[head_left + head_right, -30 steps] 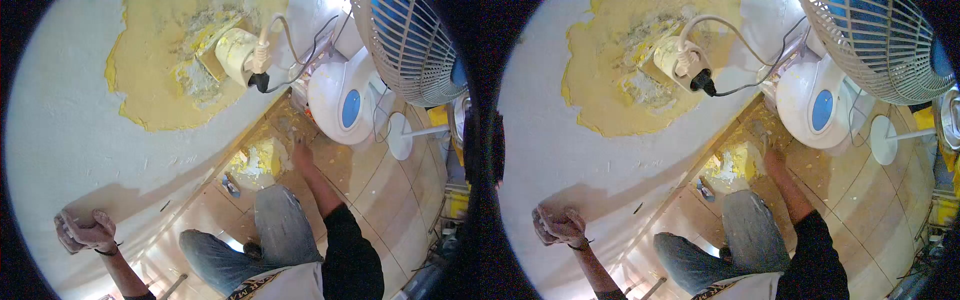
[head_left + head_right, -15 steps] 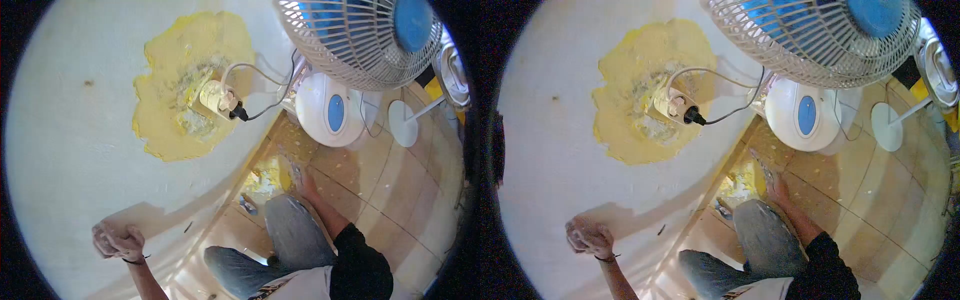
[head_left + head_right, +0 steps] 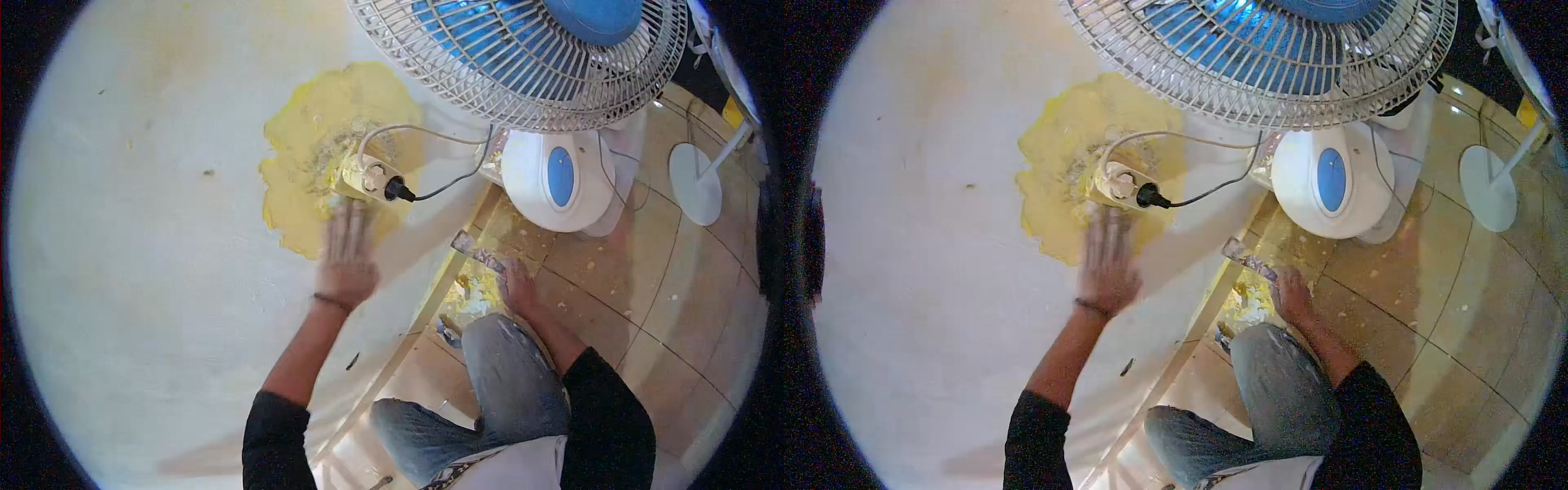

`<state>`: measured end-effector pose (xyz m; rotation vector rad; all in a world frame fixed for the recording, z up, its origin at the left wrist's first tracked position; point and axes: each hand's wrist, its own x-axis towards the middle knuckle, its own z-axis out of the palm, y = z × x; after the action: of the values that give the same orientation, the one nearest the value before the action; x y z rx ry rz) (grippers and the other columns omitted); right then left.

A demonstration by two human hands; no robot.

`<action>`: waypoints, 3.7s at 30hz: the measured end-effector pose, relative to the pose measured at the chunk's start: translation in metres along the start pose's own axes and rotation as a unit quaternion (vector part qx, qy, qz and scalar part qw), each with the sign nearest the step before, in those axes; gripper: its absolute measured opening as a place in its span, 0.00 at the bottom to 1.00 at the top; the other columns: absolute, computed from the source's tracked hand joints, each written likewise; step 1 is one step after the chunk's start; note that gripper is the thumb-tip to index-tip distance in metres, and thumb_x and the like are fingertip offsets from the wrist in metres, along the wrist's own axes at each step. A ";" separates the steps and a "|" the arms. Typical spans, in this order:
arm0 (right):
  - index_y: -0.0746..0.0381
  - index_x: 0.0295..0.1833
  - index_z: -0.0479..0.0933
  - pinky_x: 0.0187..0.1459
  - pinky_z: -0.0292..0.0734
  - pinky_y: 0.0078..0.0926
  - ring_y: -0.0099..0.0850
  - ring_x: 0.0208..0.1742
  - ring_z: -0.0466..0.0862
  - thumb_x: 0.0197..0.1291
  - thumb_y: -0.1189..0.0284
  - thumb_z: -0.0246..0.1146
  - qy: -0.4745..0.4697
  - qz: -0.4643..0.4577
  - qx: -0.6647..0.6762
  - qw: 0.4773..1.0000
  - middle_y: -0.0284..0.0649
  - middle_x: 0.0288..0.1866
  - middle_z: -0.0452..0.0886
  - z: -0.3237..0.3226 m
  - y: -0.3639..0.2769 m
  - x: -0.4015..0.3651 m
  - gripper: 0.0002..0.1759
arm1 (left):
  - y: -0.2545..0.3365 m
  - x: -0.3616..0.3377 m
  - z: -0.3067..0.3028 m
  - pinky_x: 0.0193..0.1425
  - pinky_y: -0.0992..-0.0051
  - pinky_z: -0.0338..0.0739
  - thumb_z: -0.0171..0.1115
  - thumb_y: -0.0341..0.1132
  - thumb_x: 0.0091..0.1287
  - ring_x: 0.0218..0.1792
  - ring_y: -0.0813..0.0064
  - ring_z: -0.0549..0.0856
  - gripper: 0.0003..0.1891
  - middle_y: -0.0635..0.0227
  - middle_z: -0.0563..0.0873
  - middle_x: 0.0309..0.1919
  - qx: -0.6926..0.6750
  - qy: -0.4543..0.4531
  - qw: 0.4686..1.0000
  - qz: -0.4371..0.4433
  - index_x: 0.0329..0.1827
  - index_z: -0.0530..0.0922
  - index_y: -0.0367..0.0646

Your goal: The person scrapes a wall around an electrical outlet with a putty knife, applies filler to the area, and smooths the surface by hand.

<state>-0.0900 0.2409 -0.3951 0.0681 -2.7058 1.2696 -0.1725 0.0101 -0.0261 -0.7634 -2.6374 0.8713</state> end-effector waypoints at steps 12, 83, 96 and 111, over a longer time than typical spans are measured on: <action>0.60 0.64 0.67 0.42 0.81 0.49 0.53 0.45 0.83 0.62 0.70 0.62 0.025 -0.205 0.154 0.966 0.50 0.51 0.78 -0.042 -0.121 0.107 0.24 | -0.092 -0.081 -0.092 0.75 0.46 0.58 0.58 0.37 0.62 0.72 0.49 0.69 0.24 0.53 0.73 0.68 -0.006 -0.007 0.999 0.034 0.62 0.76 0.40; 0.66 0.66 0.61 0.47 0.75 0.53 0.61 0.51 0.78 0.66 0.71 0.59 0.154 -0.263 0.142 0.942 0.62 0.53 0.75 -0.118 -0.310 0.142 0.26 | -0.147 -0.118 -0.127 0.80 0.51 0.53 0.56 0.36 0.58 0.79 0.59 0.58 0.35 0.60 0.62 0.77 0.045 0.177 0.983 -0.028 0.73 0.67 0.44; 0.63 0.71 0.58 0.46 0.74 0.50 0.61 0.48 0.81 0.72 0.66 0.54 0.141 -0.156 0.200 0.957 0.61 0.44 0.81 -0.116 -0.328 0.129 0.27 | -0.146 -0.120 -0.128 0.81 0.52 0.51 0.56 0.34 0.55 0.78 0.58 0.60 0.35 0.59 0.64 0.76 0.010 0.193 0.981 -0.013 0.72 0.68 0.43; 0.65 0.53 0.66 0.39 0.72 0.42 0.41 0.36 0.79 0.72 0.67 0.53 0.110 -0.071 0.389 0.912 0.47 0.36 0.76 -0.144 -0.388 0.140 0.13 | -0.149 -0.120 -0.132 0.81 0.52 0.52 0.57 0.33 0.53 0.77 0.57 0.60 0.34 0.58 0.66 0.75 0.004 0.215 0.977 -0.004 0.69 0.70 0.41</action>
<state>-0.1706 0.1063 0.0131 0.1898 -1.8227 2.0649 -0.0810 -0.0954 0.1592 -0.8319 -2.2507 0.6294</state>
